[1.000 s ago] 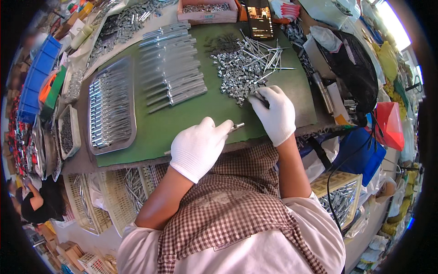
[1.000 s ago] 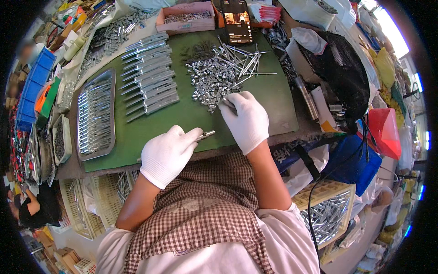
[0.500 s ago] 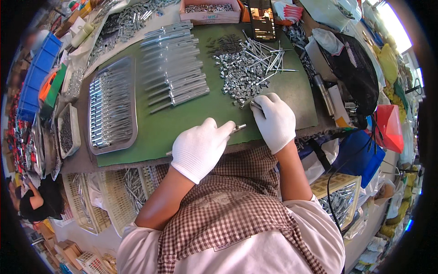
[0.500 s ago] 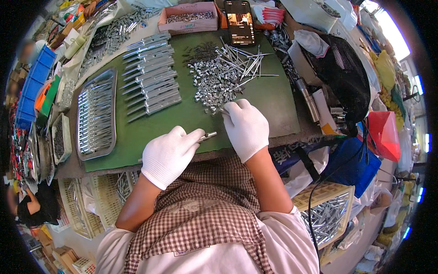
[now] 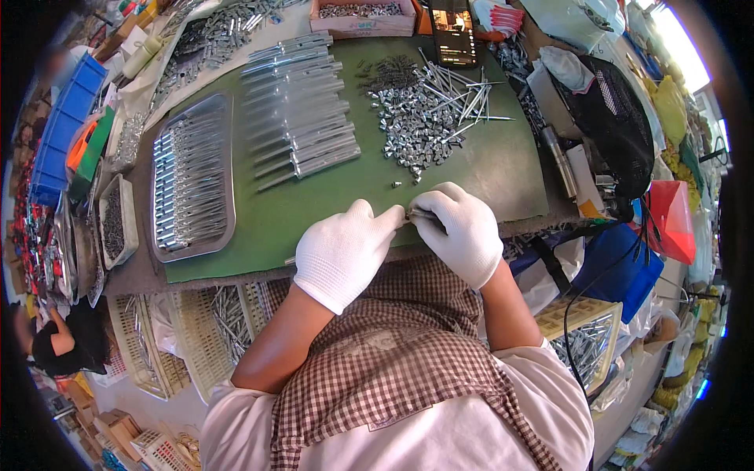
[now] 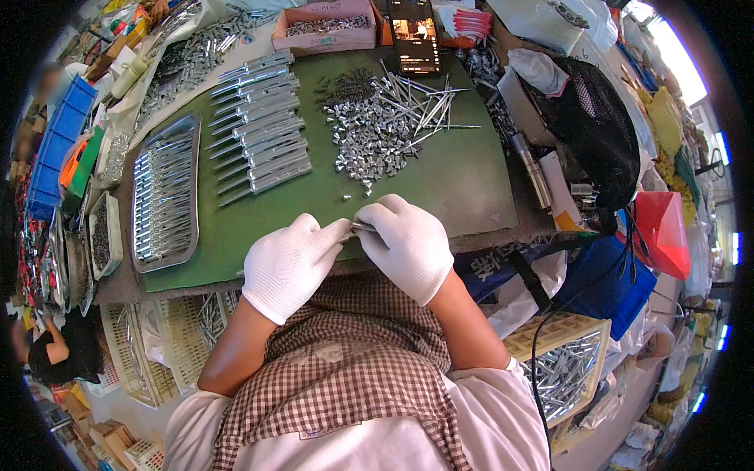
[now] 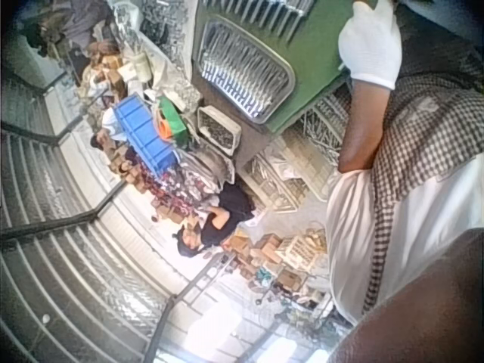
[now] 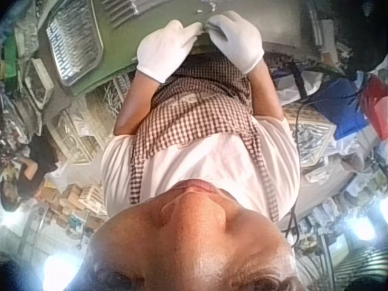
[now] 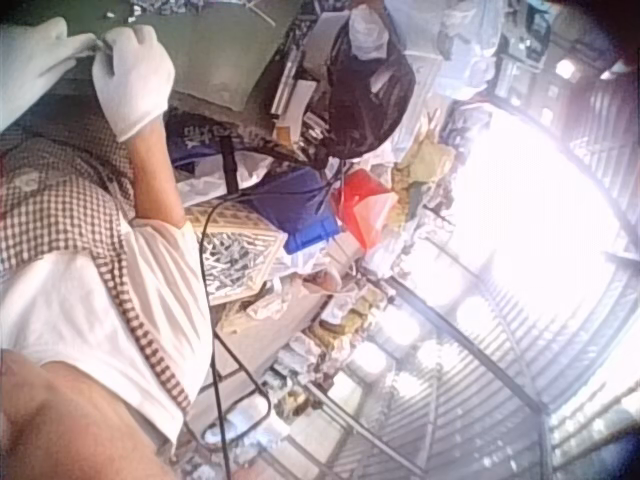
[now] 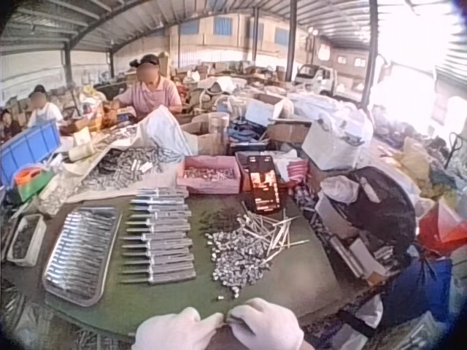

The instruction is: Manually assembling small metal components by inserting screws into metal rods and tightening them.

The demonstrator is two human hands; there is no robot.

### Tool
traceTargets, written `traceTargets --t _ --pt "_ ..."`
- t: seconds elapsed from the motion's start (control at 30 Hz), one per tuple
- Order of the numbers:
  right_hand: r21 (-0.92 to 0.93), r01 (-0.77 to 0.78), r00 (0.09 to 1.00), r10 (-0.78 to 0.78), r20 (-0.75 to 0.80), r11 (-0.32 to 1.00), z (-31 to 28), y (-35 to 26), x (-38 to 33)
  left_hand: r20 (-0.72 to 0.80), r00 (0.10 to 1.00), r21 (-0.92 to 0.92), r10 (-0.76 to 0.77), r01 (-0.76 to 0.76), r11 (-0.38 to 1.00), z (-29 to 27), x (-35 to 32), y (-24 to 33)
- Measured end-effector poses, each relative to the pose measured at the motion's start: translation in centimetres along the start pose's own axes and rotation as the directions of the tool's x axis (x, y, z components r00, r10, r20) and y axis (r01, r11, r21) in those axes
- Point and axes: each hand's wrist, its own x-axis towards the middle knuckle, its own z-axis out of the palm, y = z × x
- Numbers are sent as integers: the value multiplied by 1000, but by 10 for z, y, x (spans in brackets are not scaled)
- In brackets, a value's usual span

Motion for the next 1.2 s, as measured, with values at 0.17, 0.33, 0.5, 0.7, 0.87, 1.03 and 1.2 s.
traceTargets --t 0.17,0.33,0.5,0.7,0.87,1.03,1.2 --pt "102 -34 999 35 -5 994 5 0 0 -49 999 -11 9 -9 1000 3 -2 -1" --pt "219 -87 995 97 -35 972 7 -1 1 -41 999 -40 -1 -1 999 0 0 0" --pt "238 -102 995 99 25 966 3 0 3 -44 999 -65 -4 1 998 0 -1 -1" --pt "94 31 998 -36 58 995 0 -4 7 -80 997 -68 -3 -3 998 2 -3 0" --pt "78 -49 993 40 108 996 -3 -12 9 -121 993 -62 10 -18 998 5 -5 -1" --pt "131 -76 996 68 64 988 2 -12 3 -111 994 -38 19 -23 999 4 -4 0" --pt "250 -140 990 129 58 958 0 -8 -1 -139 989 -34 49 -55 998 4 -4 -1"
